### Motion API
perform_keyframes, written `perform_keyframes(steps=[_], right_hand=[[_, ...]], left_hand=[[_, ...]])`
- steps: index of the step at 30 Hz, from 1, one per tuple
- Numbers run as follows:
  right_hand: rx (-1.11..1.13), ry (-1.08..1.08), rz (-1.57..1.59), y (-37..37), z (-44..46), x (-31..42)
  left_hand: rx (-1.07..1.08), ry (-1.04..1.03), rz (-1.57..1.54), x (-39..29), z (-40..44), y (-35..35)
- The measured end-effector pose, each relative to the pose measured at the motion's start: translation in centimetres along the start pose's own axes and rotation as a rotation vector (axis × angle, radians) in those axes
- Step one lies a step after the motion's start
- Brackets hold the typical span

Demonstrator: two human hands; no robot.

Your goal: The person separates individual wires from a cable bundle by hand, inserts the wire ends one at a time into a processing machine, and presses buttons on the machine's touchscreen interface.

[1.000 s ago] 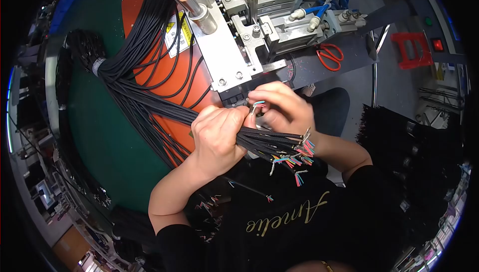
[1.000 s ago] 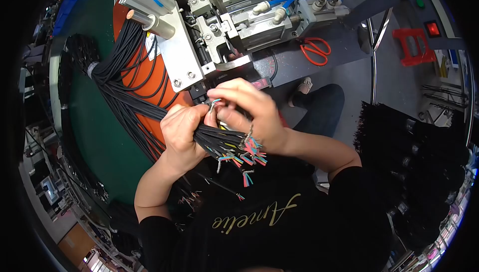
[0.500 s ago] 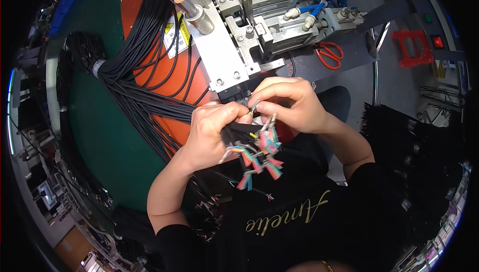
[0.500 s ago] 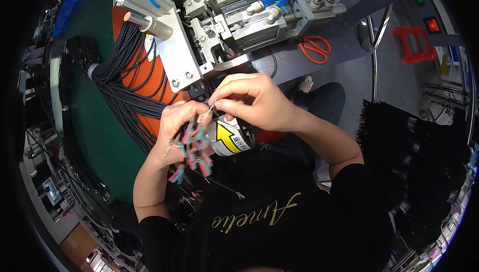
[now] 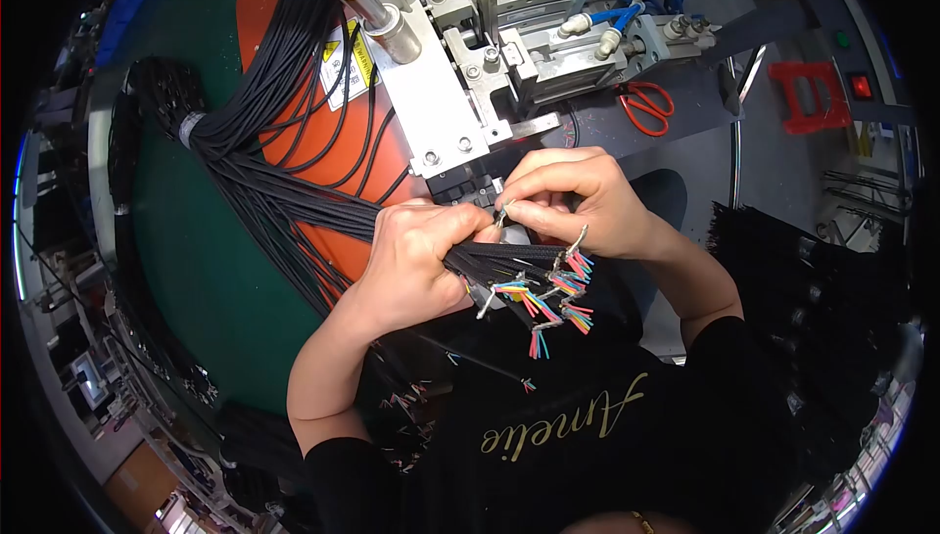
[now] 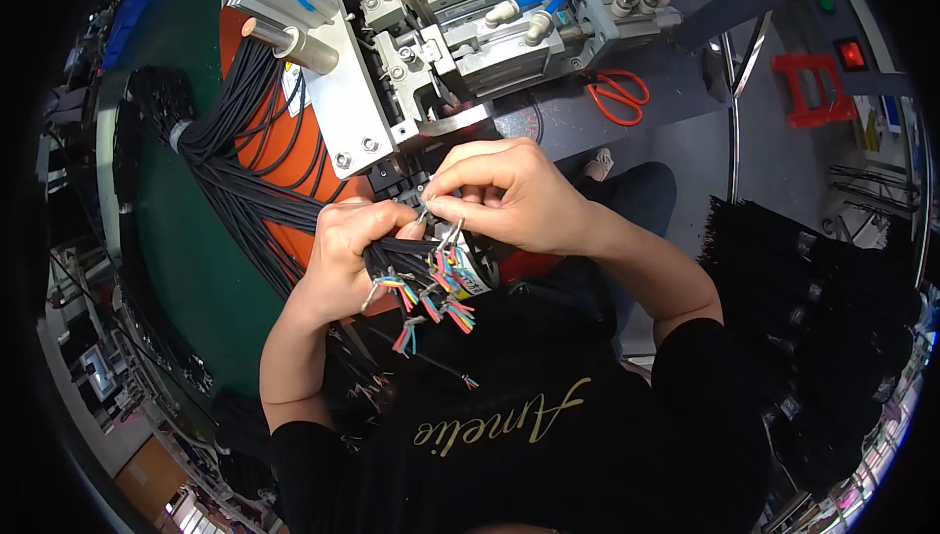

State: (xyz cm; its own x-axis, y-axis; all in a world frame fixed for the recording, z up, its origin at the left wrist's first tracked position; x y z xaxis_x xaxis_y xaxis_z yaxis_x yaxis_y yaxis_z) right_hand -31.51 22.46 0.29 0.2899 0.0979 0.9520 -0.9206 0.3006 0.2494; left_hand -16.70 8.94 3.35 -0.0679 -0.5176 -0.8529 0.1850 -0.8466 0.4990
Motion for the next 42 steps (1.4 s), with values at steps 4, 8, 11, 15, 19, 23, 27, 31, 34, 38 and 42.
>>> perform_keyframes(steps=[4, 8, 11, 15, 19, 23, 27, 31, 34, 38, 42], right_hand=[[-0.033, 0.034, -0.133, 0.2, 0.0, 0.5], [-0.178, 0.228, -0.576, -1.5, 0.4, 1.3], [-0.152, 0.197, -0.729, -1.2, 0.6, 1.2], [-0.148, 0.156, -0.734, -1.1, 0.4, 0.7], [-0.118, 0.126, -0.667, -1.1, -0.1, 0.4], [-0.165, 0.181, -0.699, -1.3, -0.2, -0.1], [-0.154, 0.170, -0.777, -1.5, -0.2, 0.5], [-0.089, 0.157, -0.882, -1.5, 0.1, 1.0], [-0.025, 0.162, -0.954, -1.2, 0.4, 0.9], [-0.225, 0.234, -0.793, -1.4, 0.2, 0.2], [-0.210, 0.232, -0.766, -1.3, 0.0, -0.3]], left_hand=[[0.027, -0.011, -0.015, 0.1, 0.1, -0.4], [-0.112, -0.025, 0.245, -0.1, -0.9, -1.1], [-0.154, -0.097, 0.382, -1.3, -0.7, -1.1], [-0.115, -0.177, 0.447, -0.9, -1.1, -1.5], [-0.077, -0.146, 0.473, -1.2, -0.7, -1.5], [0.011, -0.222, 0.608, -1.4, -0.6, -1.3], [0.061, -0.233, 0.631, -1.8, -0.4, -1.3], [0.089, -0.201, 0.679, -2.2, 0.1, -1.4], [0.092, -0.195, 0.685, -2.2, 0.5, -1.5], [0.085, -0.184, 0.673, -1.9, 0.4, -1.4], [0.063, -0.153, 0.690, -1.8, 0.3, -1.5]])
Point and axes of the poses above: each hand's wrist, its own z-axis towards the middle knuckle, its own y-axis out of the back of the hand, x = y × z, the point moved 2 cm from there along z, towards the middle knuckle, and after that the axes turned 7 degrees about -z, right-handed, at the moved point
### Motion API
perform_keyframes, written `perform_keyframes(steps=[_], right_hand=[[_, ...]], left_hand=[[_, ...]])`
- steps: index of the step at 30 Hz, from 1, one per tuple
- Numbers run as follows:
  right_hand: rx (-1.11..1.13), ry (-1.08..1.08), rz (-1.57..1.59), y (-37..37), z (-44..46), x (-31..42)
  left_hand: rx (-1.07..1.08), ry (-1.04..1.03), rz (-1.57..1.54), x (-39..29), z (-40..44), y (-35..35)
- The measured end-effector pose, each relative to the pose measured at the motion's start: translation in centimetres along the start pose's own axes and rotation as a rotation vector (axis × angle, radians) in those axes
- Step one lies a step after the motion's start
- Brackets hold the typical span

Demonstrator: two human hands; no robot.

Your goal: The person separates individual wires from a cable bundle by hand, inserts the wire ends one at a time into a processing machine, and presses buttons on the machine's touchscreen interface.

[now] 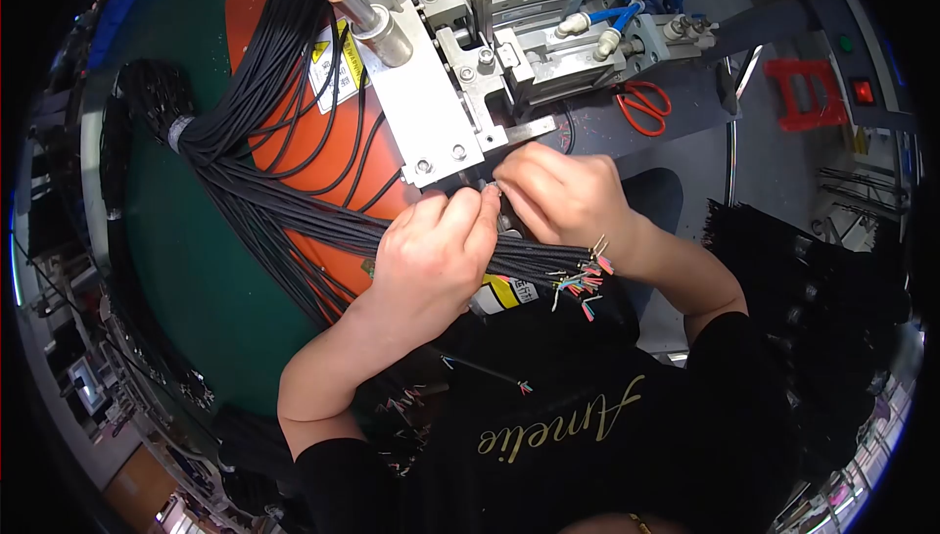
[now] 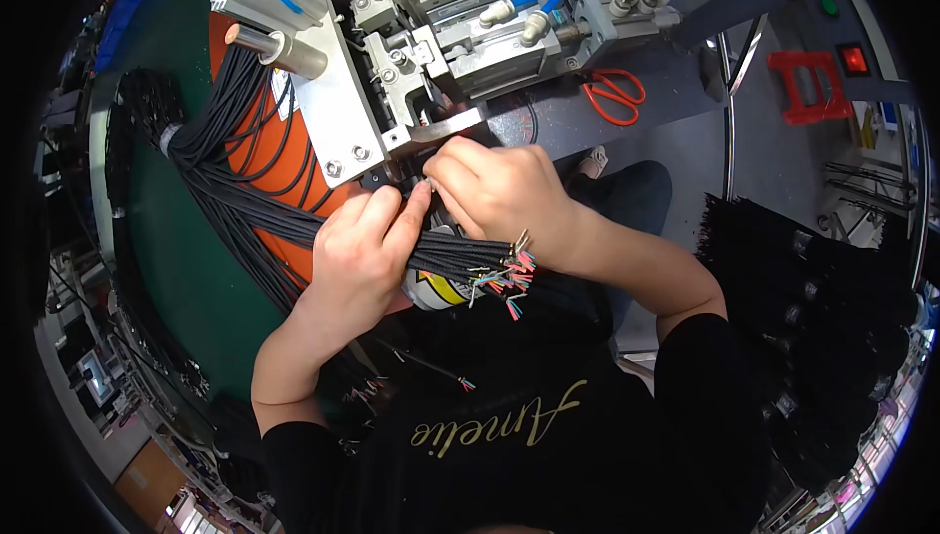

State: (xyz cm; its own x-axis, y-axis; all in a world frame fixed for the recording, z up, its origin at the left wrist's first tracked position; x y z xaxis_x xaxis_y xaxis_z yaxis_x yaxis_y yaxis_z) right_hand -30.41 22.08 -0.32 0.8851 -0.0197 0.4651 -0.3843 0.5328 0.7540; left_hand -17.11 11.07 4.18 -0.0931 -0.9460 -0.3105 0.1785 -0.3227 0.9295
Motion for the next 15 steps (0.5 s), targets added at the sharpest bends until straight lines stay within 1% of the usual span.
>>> perform_keyframes(steps=[1, 4, 6, 7, 8, 10, 11, 12, 15], right_hand=[[0.075, -0.011, -0.021, 0.3, 0.3, -0.1], [0.176, -0.043, -0.046, 0.4, 0.7, -0.2], [0.159, -0.137, 0.149, 0.2, 0.6, -0.8], [0.149, -0.182, 0.245, -0.1, 0.4, -1.1], [0.129, -0.275, 0.376, -0.5, 0.0, -1.2], [0.219, -0.378, 0.471, 0.1, 0.2, -0.9], [0.264, -0.433, 0.522, 0.2, 0.3, -0.9], [0.264, -0.444, 0.544, -0.2, 0.1, -1.0], [0.125, -0.302, 0.349, -0.2, -0.2, -0.9]], left_hand=[[-0.002, -0.002, -0.003, 0.0, 0.0, 0.0], [-0.005, 0.005, -0.013, 0.1, 0.2, 0.1], [0.007, 0.040, -0.029, 0.0, 0.2, 0.3], [-0.017, 0.070, -0.090, 0.2, -0.1, 0.4], [-0.045, 0.099, -0.151, 0.6, -0.6, 0.4], [-0.141, 0.162, -0.269, 1.2, -1.5, 0.9], [-0.162, 0.170, -0.206, 1.7, -2.3, 1.0], [-0.166, 0.179, -0.193, 1.8, -2.9, 1.0], [-0.187, 0.203, -0.141, 1.8, -3.7, 0.5]])
Point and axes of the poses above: each hand's wrist, its own z-axis towards the middle knuckle, its own y-axis out of the back of the hand, x = y × z, the point moved 2 cm from there along z, towards the middle knuckle, and after that the axes turned 7 degrees about -z, right-handed, at the moved point
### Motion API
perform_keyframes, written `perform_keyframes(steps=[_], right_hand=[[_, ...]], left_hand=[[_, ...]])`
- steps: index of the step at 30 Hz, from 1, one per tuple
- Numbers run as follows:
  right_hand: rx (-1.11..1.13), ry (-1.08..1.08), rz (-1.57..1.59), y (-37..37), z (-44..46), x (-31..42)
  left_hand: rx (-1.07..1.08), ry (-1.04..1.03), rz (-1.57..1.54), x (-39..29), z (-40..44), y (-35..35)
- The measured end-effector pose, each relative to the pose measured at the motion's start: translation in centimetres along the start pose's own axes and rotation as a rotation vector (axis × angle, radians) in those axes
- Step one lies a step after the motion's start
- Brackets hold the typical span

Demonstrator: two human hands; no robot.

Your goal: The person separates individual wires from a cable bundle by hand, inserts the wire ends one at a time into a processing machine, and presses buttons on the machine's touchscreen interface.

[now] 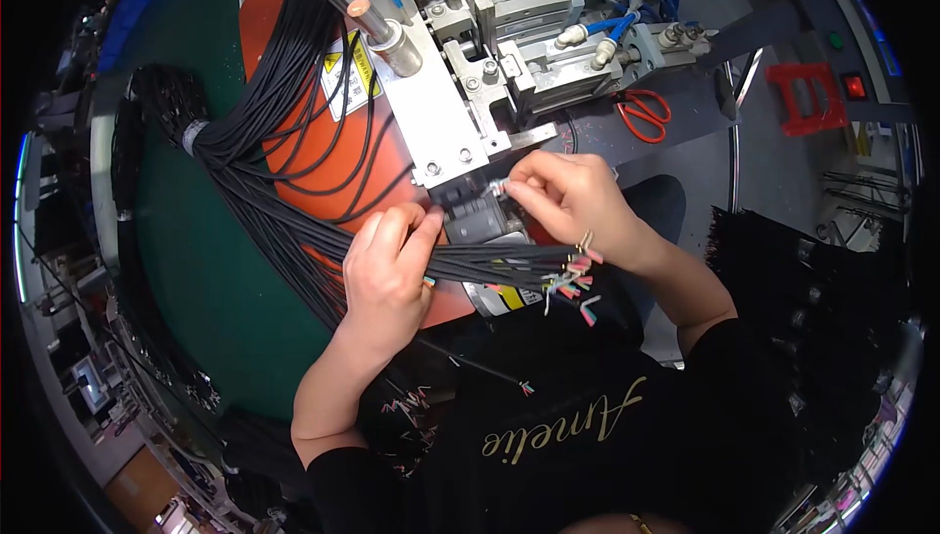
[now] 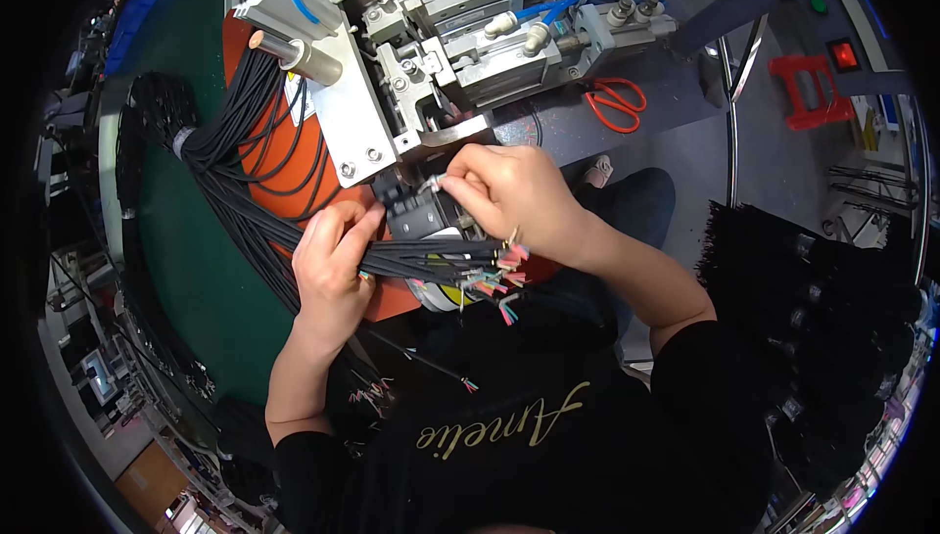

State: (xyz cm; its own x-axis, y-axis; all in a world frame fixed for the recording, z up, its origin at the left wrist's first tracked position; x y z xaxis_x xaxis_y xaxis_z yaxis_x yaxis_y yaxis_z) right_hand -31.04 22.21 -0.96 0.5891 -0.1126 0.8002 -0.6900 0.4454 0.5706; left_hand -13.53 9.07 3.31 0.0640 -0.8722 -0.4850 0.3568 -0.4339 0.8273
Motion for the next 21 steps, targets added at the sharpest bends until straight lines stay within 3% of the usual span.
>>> perform_keyframes(steps=[1, 4, 5, 6, 8, 10, 12, 13, 16, 17, 20, 21], right_hand=[[0.118, -0.161, 0.073, 0.6, -0.3, 0.0], [0.170, -0.177, 0.769, 0.8, -1.1, 0.7], [0.136, 0.118, 0.646, 0.9, -0.9, 0.8], [0.111, 0.148, 0.591, 0.5, -0.6, 0.9], [0.240, -0.197, 0.779, 0.3, -1.3, 1.5], [0.244, -0.094, 0.916, -0.9, -1.1, 2.0], [0.281, -0.298, 0.961, 0.4, -1.2, 2.2], [0.195, -0.180, 0.994, -0.3, -1.5, 1.5], [0.102, -0.219, 1.098, -1.0, -1.7, 1.6], [0.147, -0.273, 0.948, -1.2, -2.0, 1.4], [0.036, -0.100, 0.719, -2.3, -2.6, 0.9], [0.036, -0.121, 0.776, -2.1, -2.5, 1.2]], left_hand=[[-0.013, 0.003, 0.019, 0.1, -0.1, -0.1], [-0.020, 0.085, -0.011, 0.5, -0.5, -0.5], [-0.029, 0.025, -0.016, 0.3, -0.4, -0.2], [0.006, -0.037, -0.072, -0.1, -0.2, 0.0], [0.082, -0.155, -0.189, -1.3, -0.1, 0.3], [0.020, -0.148, -0.246, -1.6, 0.1, 0.4], [-0.051, -0.095, -0.268, -1.2, -0.5, 0.5], [-0.129, -0.105, -0.247, -1.5, -0.4, 0.3], [-0.104, -0.076, -0.279, -1.9, 0.5, -0.1], [-0.055, -0.049, -0.245, -2.1, 0.9, -0.2], [-0.110, -0.066, -0.378, -1.5, 1.5, -1.1], [-0.134, -0.072, -0.349, -1.4, 1.5, -1.1]])
Point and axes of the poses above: each hand's wrist, its own z-axis towards the middle knuckle, its own y-axis out of the back of the hand, x = y × z, the point moved 2 cm from there along z, towards the middle knuckle, and after that the axes turned 7 degrees about -z, right-handed, at the moved point
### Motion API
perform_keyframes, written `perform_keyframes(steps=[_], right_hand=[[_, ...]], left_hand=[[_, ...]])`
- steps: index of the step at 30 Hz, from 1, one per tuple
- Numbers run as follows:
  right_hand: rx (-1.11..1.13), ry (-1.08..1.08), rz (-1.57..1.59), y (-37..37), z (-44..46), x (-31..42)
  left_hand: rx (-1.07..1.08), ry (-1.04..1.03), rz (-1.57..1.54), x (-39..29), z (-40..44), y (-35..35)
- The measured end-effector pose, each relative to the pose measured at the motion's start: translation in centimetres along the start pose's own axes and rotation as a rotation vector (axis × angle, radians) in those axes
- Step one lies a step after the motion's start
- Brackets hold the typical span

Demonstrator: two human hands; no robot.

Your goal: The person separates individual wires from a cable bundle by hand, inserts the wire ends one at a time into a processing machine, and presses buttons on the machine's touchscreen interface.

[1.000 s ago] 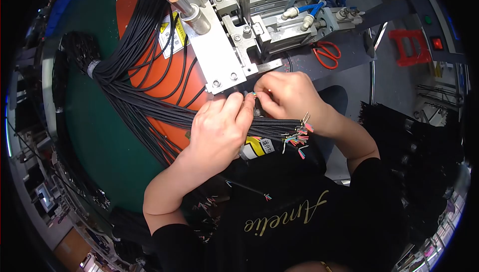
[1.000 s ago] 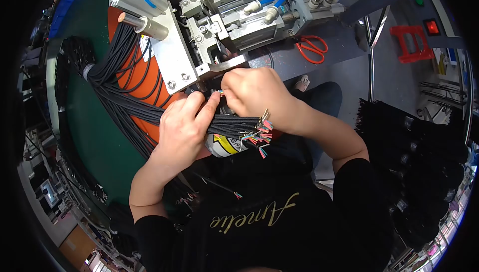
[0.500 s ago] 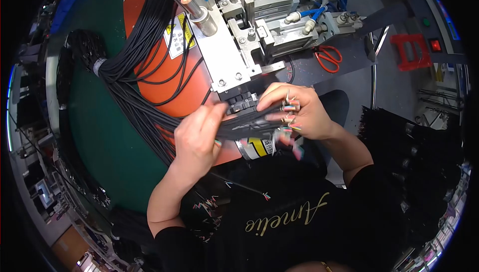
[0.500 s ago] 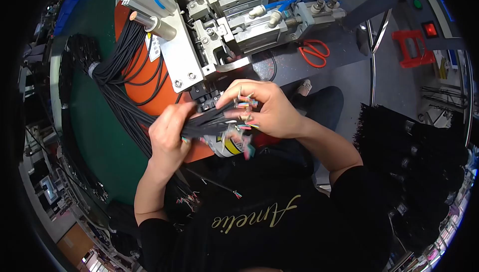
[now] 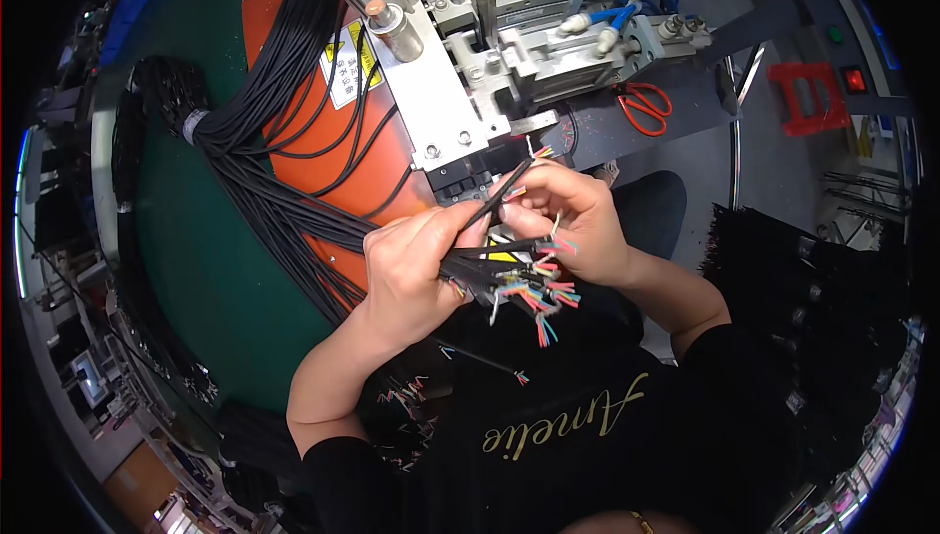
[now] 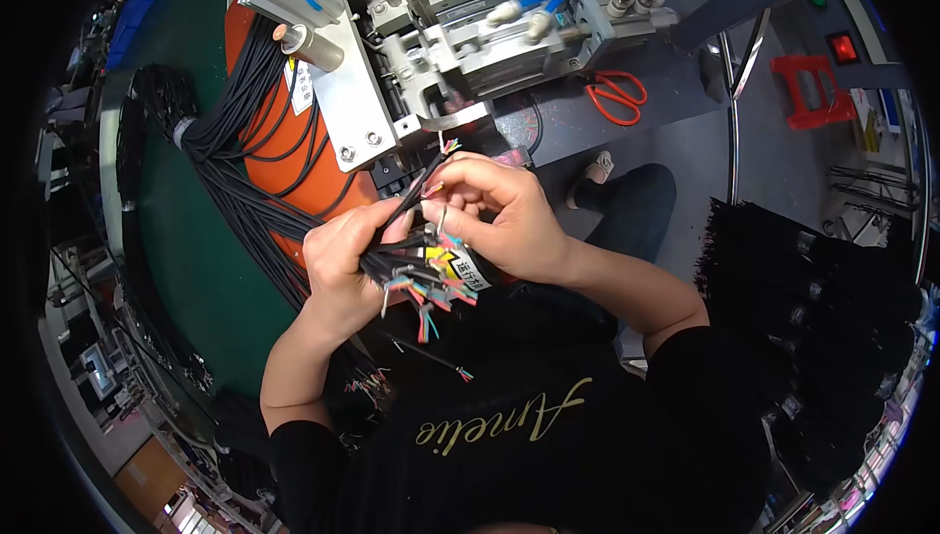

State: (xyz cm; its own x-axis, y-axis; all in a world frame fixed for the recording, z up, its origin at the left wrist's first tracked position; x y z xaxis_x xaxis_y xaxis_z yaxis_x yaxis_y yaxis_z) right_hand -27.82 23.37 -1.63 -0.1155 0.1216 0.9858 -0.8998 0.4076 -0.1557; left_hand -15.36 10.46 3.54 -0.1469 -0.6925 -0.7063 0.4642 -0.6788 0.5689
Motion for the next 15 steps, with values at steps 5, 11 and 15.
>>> perform_keyframes(steps=[5, 11, 15], right_hand=[[0.074, -0.330, 0.381, 0.2, 0.6, 1.8], [0.163, -0.309, 0.294, 0.6, 1.9, 1.6], [0.103, -0.318, 0.182, -0.1, 1.6, 3.1]], left_hand=[[0.016, -0.297, 0.253, -0.4, -0.4, 0.1], [0.098, -0.314, 0.326, -0.8, -0.7, -0.4], [0.051, -0.089, 0.070, -0.3, 0.2, -0.7]])
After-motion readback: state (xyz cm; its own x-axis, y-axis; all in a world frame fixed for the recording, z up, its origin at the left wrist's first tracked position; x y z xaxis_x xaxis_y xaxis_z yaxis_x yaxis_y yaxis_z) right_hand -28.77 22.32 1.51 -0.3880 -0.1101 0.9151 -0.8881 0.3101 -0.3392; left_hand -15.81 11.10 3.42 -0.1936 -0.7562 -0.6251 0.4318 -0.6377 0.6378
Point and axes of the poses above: each hand's wrist, its own z-axis towards the middle knuckle, its own y-axis out of the back of the hand, x = y × z, the point moved 2 cm from there along z, towards the middle knuckle, and after that the axes turned 7 degrees about -z, right-handed, at the moved point
